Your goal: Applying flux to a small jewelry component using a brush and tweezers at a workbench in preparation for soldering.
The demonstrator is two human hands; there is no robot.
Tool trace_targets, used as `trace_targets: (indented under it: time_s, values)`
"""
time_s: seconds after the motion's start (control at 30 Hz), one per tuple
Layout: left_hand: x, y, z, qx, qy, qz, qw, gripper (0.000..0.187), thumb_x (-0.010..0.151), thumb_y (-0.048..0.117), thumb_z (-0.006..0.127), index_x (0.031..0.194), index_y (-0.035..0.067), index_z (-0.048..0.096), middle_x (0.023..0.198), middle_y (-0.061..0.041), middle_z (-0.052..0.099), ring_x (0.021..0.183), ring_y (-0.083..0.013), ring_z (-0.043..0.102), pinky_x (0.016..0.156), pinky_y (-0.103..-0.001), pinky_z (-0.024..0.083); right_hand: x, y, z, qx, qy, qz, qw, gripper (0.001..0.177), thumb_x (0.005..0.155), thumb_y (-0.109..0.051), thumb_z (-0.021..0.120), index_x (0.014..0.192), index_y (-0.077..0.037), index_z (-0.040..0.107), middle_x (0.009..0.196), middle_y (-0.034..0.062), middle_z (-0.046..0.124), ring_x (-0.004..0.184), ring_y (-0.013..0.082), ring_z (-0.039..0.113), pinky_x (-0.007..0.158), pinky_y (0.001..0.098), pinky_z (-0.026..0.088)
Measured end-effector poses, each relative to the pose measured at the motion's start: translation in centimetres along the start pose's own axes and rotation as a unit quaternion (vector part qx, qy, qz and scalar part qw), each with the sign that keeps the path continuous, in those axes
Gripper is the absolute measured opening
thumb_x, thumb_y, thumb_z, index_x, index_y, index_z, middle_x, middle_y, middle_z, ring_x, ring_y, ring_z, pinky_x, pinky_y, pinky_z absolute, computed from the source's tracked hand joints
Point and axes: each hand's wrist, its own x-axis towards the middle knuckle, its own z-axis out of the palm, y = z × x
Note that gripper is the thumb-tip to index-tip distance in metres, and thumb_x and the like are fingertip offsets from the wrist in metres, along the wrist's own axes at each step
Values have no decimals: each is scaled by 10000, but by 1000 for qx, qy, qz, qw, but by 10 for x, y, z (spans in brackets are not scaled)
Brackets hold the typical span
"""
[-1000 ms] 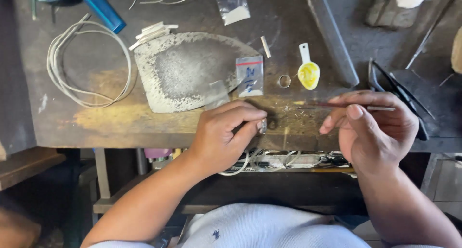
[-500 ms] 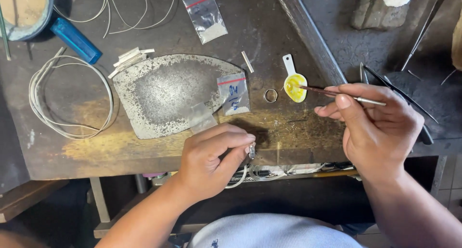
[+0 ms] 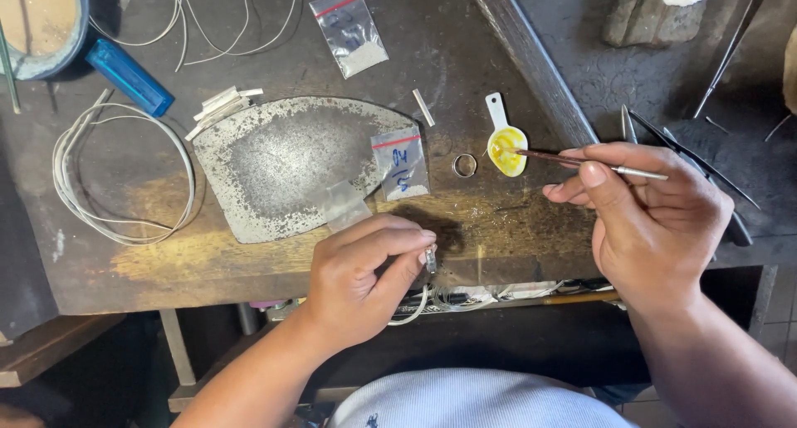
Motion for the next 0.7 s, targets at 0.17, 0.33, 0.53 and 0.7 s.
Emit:
trace_targets:
  time_s: [0.17,0.33,0.53,0.7]
  values:
    - [0,1,0,14,3,-3,1000,82,782,-44,583,852,-6,606,804,-121,632,716,-198,636,662,-255,525,0,0,-1,-11,-15,-22,1000,47,901,153,495,946,148,482,816,265,574,645,280,624,582,293,532]
    - [0,1,1,11,5,4,1000,82,783,-49,582,850,-8,603,793,-123,630,702,-195,634,649,-251,525,0,-3,-3,-28,-20,-18,999,50,904,141,504,952,145,492,814,259,580,653,275,628,589,290,533]
    - [0,1,1,11,4,8,1000,95,788,-51,579,866,0,599,796,-121,629,704,-196,633,655,-257,524,0,-2,-3,-10,-24,-19,999,54,902,144,495,951,163,485,822,274,576,641,279,621,598,304,538]
    - [1,1,2,18,11,11,1000,72,791,-42,580,851,-6,596,788,-120,629,709,-204,634,669,-266,526,-1,2,-4,52,-5,-10,999,66,913,110,481,940,169,471,814,283,556,611,284,601,577,294,526]
